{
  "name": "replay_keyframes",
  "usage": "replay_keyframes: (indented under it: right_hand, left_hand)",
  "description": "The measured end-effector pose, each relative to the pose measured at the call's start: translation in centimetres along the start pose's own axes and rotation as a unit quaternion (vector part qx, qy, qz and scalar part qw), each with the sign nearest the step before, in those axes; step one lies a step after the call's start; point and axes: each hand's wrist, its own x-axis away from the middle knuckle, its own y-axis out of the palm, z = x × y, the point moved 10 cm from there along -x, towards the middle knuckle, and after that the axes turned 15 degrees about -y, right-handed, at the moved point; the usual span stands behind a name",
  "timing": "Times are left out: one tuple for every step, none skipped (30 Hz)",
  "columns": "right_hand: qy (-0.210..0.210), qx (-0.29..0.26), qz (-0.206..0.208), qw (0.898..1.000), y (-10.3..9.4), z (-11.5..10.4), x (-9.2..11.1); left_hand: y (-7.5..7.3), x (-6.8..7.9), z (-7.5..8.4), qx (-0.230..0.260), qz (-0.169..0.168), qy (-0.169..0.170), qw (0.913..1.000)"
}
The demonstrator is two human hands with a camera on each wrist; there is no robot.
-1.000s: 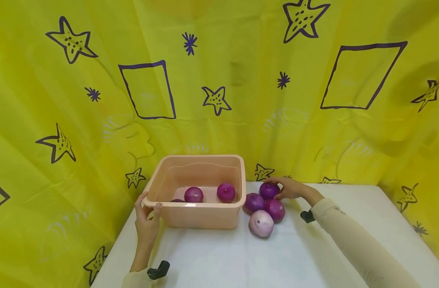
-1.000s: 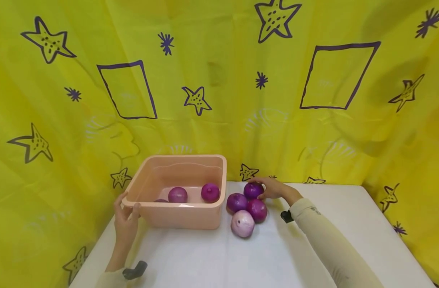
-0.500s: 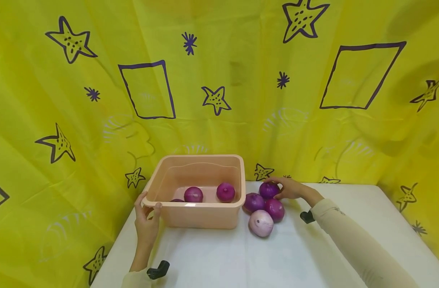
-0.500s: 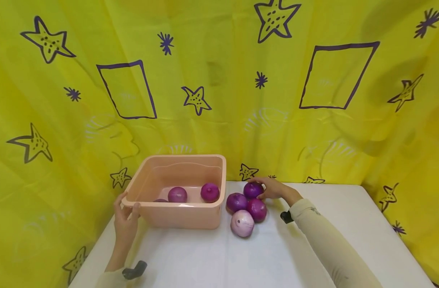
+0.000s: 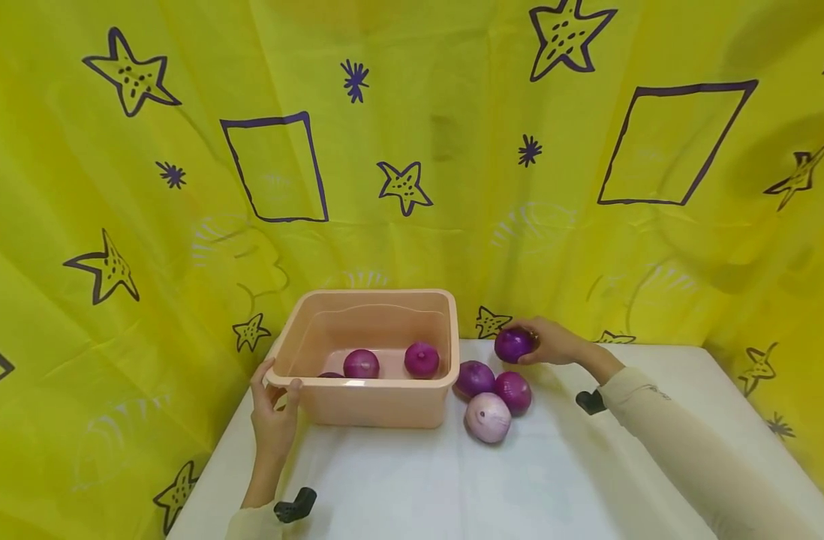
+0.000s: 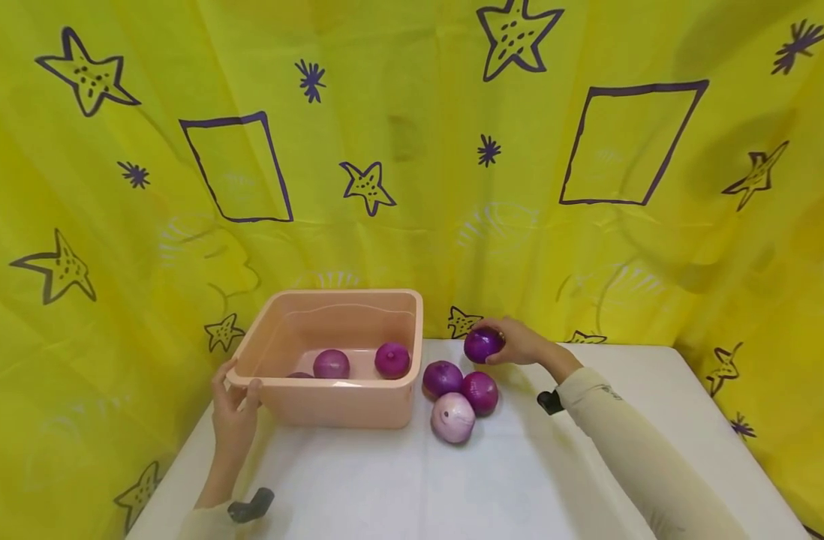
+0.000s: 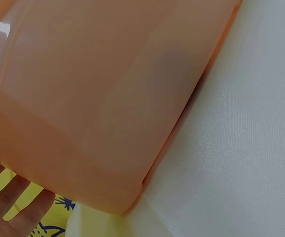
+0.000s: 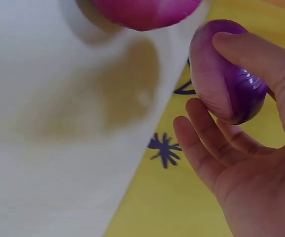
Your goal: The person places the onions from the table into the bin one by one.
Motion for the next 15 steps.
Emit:
replay_keyframes:
  right_hand:
    - [0.001, 0.000, 0.004, 1.000, -0.5, -0.3, 0.1]
    - [0.000, -0.002, 0.008, 1.000, -1.0, -0.6, 0.1]
    - [-0.002, -0.002, 0.014, 1.000, -1.6, -1.0, 0.2]
    - [-0.003, -0.001, 0.021, 1.000, -2.2, -1.4, 0.2]
    - [-0.006, 0.000, 0.029, 1.000, -2.8, -1.8, 0.2]
    - [-0.011, 0.000, 0.036, 0.999, -3.4, -2.2, 0.2]
    - [-0.018, 0.002, 0.042, 0.999, -4.0, -2.7, 0.2]
    - [-0.020, 0.004, 0.048, 0.999, -4.5, -3.0, 0.2]
    - [-0.025, 0.006, 0.055, 0.998, -5.1, -3.4, 0.1]
    - [-0.027, 0.009, 0.060, 0.998, -5.7, -3.9, 0.1]
    - [-0.027, 0.011, 0.065, 0.997, -6.2, -4.2, 0.1]
    - [-0.025, 0.013, 0.069, 0.997, -6.7, -4.5, 0.1]
    - [-0.022, 0.015, 0.073, 0.997, -7.2, -4.8, 0.2]
    - [-0.019, 0.019, 0.079, 0.997, -7.7, -5.1, 0.2]
    - [-0.018, 0.021, 0.083, 0.996, -8.1, -5.4, 0.3]
  left_hand:
    - [0.0, 0.0, 0.1, 0.001, -0.001, 0.001, 1.0000]
    - [0.0, 0.0, 0.2, 0.002, -0.003, 0.000, 1.0000]
    - [0.0, 0.0, 0.2, 0.004, -0.005, 0.000, 1.0000]
    - [0.0, 0.0, 0.3, 0.006, -0.007, 0.000, 1.0000]
    - [0.1, 0.0, 0.3, 0.007, -0.009, -0.001, 0.9999]
    - [0.1, 0.0, 0.3, 0.007, -0.010, -0.002, 0.9999]
    - [0.1, 0.0, 0.3, 0.007, -0.011, -0.004, 0.9999]
    - [0.1, 0.1, 0.2, 0.008, -0.011, -0.007, 0.9999]
    - [0.1, 0.1, 0.1, 0.007, -0.011, -0.007, 0.9999]
    - [0.1, 0.1, 0.1, 0.008, -0.012, -0.008, 0.9999]
    - [0.1, 0.1, 0.1, 0.008, -0.012, -0.008, 0.9999]
    - [0.0, 0.1, 0.1, 0.010, -0.012, -0.009, 0.9998]
    - [0.0, 0.1, 0.1, 0.011, -0.012, -0.009, 0.9998]
    - [0.0, 0.2, 0.1, 0.011, -0.012, -0.008, 0.9998]
    - [0.0, 0.2, 0.2, 0.012, -0.013, -0.006, 0.9998]
